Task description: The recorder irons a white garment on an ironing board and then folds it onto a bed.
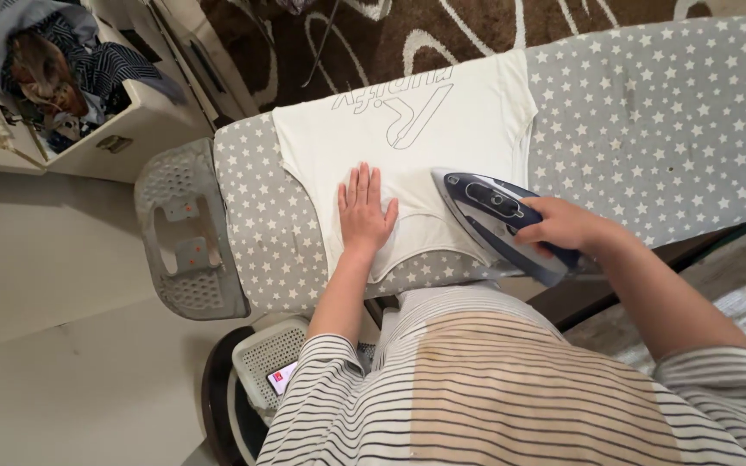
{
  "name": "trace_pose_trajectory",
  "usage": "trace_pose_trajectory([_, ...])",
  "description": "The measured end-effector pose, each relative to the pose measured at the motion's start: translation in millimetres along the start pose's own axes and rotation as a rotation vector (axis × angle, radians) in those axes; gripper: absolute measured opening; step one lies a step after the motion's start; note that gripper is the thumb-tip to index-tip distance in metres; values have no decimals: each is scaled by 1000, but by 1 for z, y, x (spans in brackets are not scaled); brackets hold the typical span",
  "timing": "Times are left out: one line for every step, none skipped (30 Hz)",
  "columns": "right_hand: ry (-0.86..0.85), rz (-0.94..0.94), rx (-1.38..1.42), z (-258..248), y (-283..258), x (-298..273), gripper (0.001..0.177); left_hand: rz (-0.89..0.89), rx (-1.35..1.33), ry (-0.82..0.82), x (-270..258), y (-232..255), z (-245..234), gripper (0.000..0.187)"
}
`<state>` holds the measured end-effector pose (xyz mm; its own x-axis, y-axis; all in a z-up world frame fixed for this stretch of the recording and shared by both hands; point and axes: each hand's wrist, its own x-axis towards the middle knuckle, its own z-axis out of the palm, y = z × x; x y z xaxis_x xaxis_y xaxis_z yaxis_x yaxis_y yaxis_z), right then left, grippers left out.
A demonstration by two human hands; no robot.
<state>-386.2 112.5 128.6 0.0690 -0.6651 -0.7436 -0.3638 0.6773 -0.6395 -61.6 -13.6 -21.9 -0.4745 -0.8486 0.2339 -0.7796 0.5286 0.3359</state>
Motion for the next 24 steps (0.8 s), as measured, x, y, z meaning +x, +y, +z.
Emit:
trace_pose_trajectory([5, -6, -6, -1, -2, 1, 17, 1, 0, 10, 3, 1, 0, 71])
trace_pose_trajectory([55, 34, 145, -1, -5, 2, 14, -3, 1, 10, 3, 0, -1, 70])
trace_pose_trajectory([104, 75, 296, 0, -7, 4, 14, -7, 2, 9, 3, 0, -1, 70])
trace_pose_trajectory([102, 76, 292, -2, -18, 5, 14, -12, 1, 10, 1, 1, 0, 70])
trace_pose_trajectory([137, 30, 373, -4, -28, 6, 13, -11, -1, 10, -1, 2, 1, 70])
trace_pose_trajectory([169, -21, 451, -7, -41, 9, 13, -11, 1, 15, 0, 1, 1, 70])
trace_pose_trajectory([164, -25, 446, -9, -60, 18, 13, -17, 4, 20, 3, 0, 0, 70])
trace_pose_trajectory([192, -21, 467, -10, -76, 25, 13, -12, 9, 25, 2, 0, 0, 70])
trace_pose_trajectory([220, -17, 488, -10, -92, 32, 13, -7, 13, 31, 1, 0, 0, 70])
trace_pose_trajectory([213, -16, 484, -14, -93, 50, 13, -15, 15, 30, -1, 0, 2, 70])
trace_pose_trajectory([194, -53, 519, -19, -94, 68, 14, -12, 8, 34, -4, 0, 3, 69])
trace_pose_trajectory([174, -97, 552, -25, -98, 88, 16, -9, 4, 44, -2, -2, 3, 68])
trace_pose_trajectory([167, -101, 546, -25, -94, 102, 16, -17, 9, 50, -4, -2, 7, 68])
trace_pose_trajectory([162, -75, 567, -25, -92, 118, 16, -21, -14, 66, -4, -5, 11, 67])
trace_pose_trajectory([157, -48, 587, -24, -89, 135, 17, -25, -36, 82, -5, -8, 15, 65])
trace_pose_trajectory([149, -48, 585, -20, -97, 128, 17, -32, -31, 81, -5, -10, 16, 65])
trace_pose_trajectory([146, -49, 505, -15, -103, 122, 16, -31, -76, 115, -5, -13, 17, 63])
trace_pose_trajectory([143, -46, 421, -11, -109, 115, 15, -35, -123, 147, -8, -12, 19, 61])
trace_pose_trajectory([134, -41, 415, -13, -108, 119, 15, -46, -121, 146, -6, -13, 16, 61])
trace_pose_trajectory([55, -36, 281, -13, -105, 121, 14, -71, -218, 184, -10, -13, 13, 58])
trace_pose_trajectory([-25, -31, 148, -13, -102, 123, 14, -97, -314, 223, -13, -11, 9, 56])
trace_pose_trajectory([-29, -34, 144, -8, -109, 120, 14, -100, -312, 227, -13, -14, 5, 56])
trace_pose_trajectory([-124, 7, 1, -3, -116, 117, 10, -149, -356, 276, -14, -16, 0, 55])
trace_pose_trajectory([-218, 52, -141, 3, -121, 111, 9, -198, -402, 321, -17, -16, -5, 54])
